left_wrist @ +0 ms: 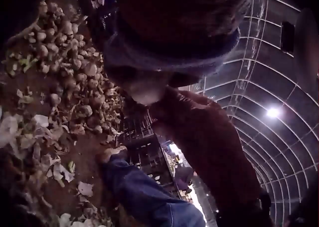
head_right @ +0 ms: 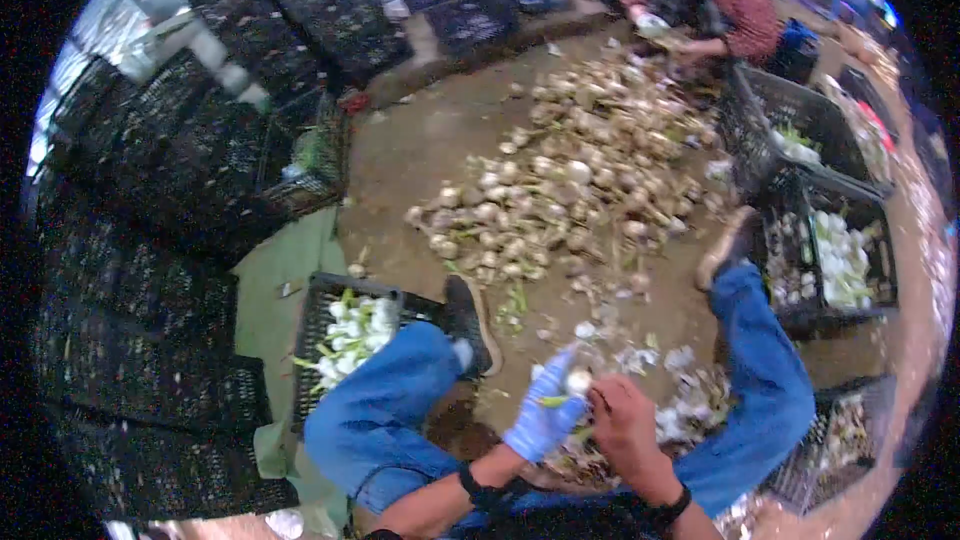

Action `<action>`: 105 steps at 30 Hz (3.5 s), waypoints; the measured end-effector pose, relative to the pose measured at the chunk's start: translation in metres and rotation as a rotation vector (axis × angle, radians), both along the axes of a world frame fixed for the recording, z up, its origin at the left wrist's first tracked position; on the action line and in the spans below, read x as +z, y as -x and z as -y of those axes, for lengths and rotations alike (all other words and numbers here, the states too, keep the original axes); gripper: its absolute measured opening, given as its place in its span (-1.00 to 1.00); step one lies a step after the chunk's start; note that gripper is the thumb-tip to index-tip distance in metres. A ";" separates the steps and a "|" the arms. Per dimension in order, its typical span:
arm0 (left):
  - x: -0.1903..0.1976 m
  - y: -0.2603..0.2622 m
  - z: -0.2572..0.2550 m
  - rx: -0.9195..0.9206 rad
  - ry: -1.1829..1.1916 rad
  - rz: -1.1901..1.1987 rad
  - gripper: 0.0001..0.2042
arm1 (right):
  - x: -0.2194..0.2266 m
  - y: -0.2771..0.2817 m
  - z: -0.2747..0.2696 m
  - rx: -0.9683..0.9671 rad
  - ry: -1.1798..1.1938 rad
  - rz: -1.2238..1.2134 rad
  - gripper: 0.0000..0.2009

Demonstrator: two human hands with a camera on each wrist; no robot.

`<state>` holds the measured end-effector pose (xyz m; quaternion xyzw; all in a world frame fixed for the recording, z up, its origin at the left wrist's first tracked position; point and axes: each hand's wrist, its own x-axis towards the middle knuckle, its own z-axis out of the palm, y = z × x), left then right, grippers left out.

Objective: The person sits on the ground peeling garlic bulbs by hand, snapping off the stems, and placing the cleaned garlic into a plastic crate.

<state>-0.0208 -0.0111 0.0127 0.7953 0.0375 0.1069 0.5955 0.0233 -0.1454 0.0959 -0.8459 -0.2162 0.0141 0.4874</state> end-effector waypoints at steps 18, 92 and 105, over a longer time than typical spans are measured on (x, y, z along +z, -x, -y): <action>-0.003 -0.003 -0.008 -0.101 0.410 -0.354 -0.51 | -0.036 -0.014 0.018 -0.112 0.190 -0.013 -0.90; 0.021 -0.036 -0.015 0.024 0.503 -0.407 -0.50 | -0.026 -0.043 0.003 -0.034 -0.105 -0.432 -0.72; 0.051 -0.014 0.012 0.028 -0.135 -0.187 -0.48 | -0.011 -0.023 0.015 -0.226 -0.145 -0.402 -0.75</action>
